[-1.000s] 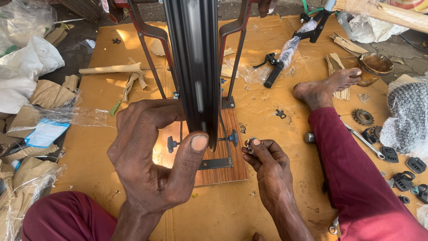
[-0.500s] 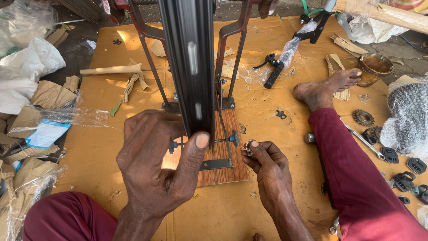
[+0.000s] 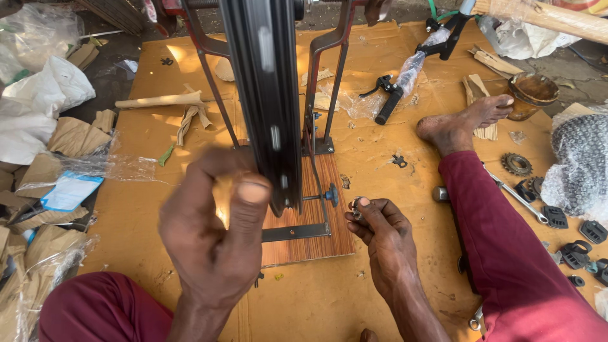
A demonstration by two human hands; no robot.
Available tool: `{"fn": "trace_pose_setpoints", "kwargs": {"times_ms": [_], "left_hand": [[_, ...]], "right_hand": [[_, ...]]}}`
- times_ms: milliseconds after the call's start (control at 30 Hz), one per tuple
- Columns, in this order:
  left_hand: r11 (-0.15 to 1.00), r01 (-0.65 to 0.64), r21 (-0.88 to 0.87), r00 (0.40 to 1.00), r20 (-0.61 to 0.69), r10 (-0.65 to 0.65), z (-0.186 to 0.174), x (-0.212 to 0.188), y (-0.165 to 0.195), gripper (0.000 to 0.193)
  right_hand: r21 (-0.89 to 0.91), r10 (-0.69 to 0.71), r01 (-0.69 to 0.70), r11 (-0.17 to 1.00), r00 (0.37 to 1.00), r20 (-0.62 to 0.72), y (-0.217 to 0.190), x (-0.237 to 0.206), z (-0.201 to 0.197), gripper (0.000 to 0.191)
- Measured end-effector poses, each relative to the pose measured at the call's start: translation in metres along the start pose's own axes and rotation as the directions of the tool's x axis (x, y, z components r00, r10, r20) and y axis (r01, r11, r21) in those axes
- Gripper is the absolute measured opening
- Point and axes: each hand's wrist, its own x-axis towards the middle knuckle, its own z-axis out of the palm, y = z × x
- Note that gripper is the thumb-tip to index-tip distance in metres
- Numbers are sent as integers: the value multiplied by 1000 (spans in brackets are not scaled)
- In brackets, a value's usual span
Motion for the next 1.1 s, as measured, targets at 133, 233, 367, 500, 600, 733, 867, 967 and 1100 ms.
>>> {"fn": "trace_pose_setpoints", "kwargs": {"times_ms": [133, 233, 367, 500, 600, 733, 867, 967, 1100], "left_hand": [[955, -251, 157, 967, 81, 241, -4, 6, 3, 29], [959, -182, 217, 979, 131, 156, -5, 1, 3, 28], [947, -194, 257, 972, 181, 150, -3, -9, -2, 21], [932, -186, 311, 964, 241, 112, 2, -12, -7, 11], [952, -161, 260, 966, 238, 98, 3, -12, -9, 13], [972, -81, 221, 972, 232, 29, 2, -15, -12, 16], [977, -45, 206, 975, 221, -2, 1, -19, -16, 20], [981, -16, 195, 976, 215, -27, 2, -21, -19, 23], [984, 20, 179, 975, 215, -59, 2, -23, -22, 24]], "right_hand": [[9, 0, 0, 1000, 1000, -10, -2, 1, -1, 18], [9, 3, -3, 1000, 1000, -14, -3, 2, -3, 18], [42, -24, 23, 999, 999, 25, -4, 1, -3, 15], [62, -106, 98, 993, 984, 140, -9, -3, -1, 10], [-116, -191, 215, 970, 964, 187, -15, -8, 5, 19], [-312, -536, 634, 708, 769, 349, -27, -22, 13, 27], [-533, -615, 724, 437, 673, 410, -37, -33, 17, 47], [-569, -602, 712, 411, 681, 417, -42, -35, 19, 50], [-459, -580, 711, 533, 702, 413, -42, -33, 20, 47]]}}
